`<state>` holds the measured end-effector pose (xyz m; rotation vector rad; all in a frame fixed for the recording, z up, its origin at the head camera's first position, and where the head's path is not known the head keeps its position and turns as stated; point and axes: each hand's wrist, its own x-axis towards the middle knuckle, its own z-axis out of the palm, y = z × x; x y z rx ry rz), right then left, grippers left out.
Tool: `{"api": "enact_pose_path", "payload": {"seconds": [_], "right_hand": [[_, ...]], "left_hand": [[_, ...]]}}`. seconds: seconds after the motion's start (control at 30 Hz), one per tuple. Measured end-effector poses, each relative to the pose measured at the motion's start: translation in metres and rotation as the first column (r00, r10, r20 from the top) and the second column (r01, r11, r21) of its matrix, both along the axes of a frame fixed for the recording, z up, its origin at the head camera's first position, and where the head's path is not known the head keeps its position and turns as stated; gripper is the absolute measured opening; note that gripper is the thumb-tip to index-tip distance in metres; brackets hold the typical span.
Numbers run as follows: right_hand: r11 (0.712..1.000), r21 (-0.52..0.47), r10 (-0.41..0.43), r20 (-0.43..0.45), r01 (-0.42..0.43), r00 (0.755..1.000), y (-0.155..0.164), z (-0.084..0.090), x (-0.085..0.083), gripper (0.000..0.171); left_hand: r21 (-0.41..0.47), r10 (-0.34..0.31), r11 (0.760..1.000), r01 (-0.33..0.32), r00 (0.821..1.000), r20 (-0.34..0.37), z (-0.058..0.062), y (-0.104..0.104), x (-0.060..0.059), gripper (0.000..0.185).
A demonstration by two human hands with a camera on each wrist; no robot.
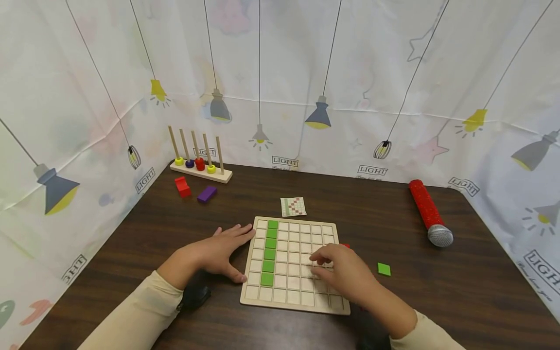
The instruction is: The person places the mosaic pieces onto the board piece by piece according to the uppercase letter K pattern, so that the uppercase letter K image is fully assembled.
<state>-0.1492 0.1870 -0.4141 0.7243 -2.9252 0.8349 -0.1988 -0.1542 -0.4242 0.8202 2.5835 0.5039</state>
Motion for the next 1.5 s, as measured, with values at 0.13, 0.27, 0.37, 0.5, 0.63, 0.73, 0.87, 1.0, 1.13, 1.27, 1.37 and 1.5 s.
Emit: {"api": "enact_pose_path", "payload": {"seconds": [0.13, 0.27, 0.37, 0.5, 0.63, 0.73, 0.87, 1.0, 1.13, 1.27, 1.37, 1.5], "right_hand": [[0.997, 0.027, -0.078, 0.007, 0.078, 0.997, 0.025, 0.002, 0.002, 0.022], [0.986, 0.048, -0.160, 0.047, 0.158, 0.986, 0.050, 0.005, 0.003, 0.027], [0.976, 0.078, -0.205, 0.042, 0.201, 0.978, 0.069, 0.005, 0.004, 0.031], [0.966, 0.116, -0.232, 0.009, 0.229, 0.973, 0.095, 0.002, 0.004, 0.039], [0.956, 0.162, -0.251, 0.008, 0.247, 0.968, 0.117, -0.003, 0.002, 0.049], [0.949, 0.194, -0.261, 0.033, 0.250, 0.965, 0.128, -0.007, 0.000, 0.056], [0.944, 0.221, -0.270, 0.082, 0.246, 0.959, 0.137, -0.009, -0.001, 0.061], [0.941, 0.239, -0.265, 0.077, 0.240, 0.961, 0.139, -0.011, 0.000, 0.057], [0.939, 0.258, -0.243, 0.030, 0.227, 0.970, 0.138, -0.014, 0.000, 0.044], [0.939, 0.265, -0.232, 0.015, 0.220, 0.973, 0.135, -0.013, 0.000, 0.032], [0.940, 0.263, -0.227, 0.004, 0.218, 0.974, 0.134, -0.012, -0.002, 0.028], [0.940, 0.247, -0.252, 0.027, 0.237, 0.967, 0.133, -0.011, -0.005, 0.024]], "left_hand": [[0.002, 0.001, 1.000, -0.001, 1.000, 0.003, 0.001, 0.000, 0.001, 0.113], [0.002, 0.003, 1.000, -0.003, 1.000, 0.004, 0.002, 0.001, 0.002, 0.112], [0.004, 0.002, 1.000, -0.002, 1.000, 0.004, 0.003, 0.001, 0.002, 0.112], [-0.001, 0.000, 1.000, 0.000, 1.000, 0.000, 0.001, 0.001, 0.001, 0.112], [-0.006, -0.003, 1.000, 0.003, 1.000, -0.004, -0.001, 0.000, 0.000, 0.113], [-0.003, -0.003, 1.000, 0.003, 1.000, -0.003, -0.002, 0.001, -0.001, 0.113], [-0.005, 0.001, 1.000, -0.001, 1.000, -0.003, -0.002, 0.001, -0.001, 0.113], [-0.006, 0.005, 1.000, -0.005, 1.000, -0.004, -0.001, 0.001, 0.000, 0.113], [0.004, 0.005, 1.000, -0.005, 1.000, 0.001, 0.000, 0.001, 0.000, 0.112], [0.005, 0.001, 1.000, -0.002, 1.000, 0.004, 0.001, 0.002, 0.000, 0.112], [0.003, 0.004, 1.000, -0.004, 1.000, 0.003, 0.001, 0.002, 0.000, 0.113], [0.001, 0.006, 1.000, -0.006, 1.000, 0.006, 0.000, 0.001, 0.000, 0.113]]}}
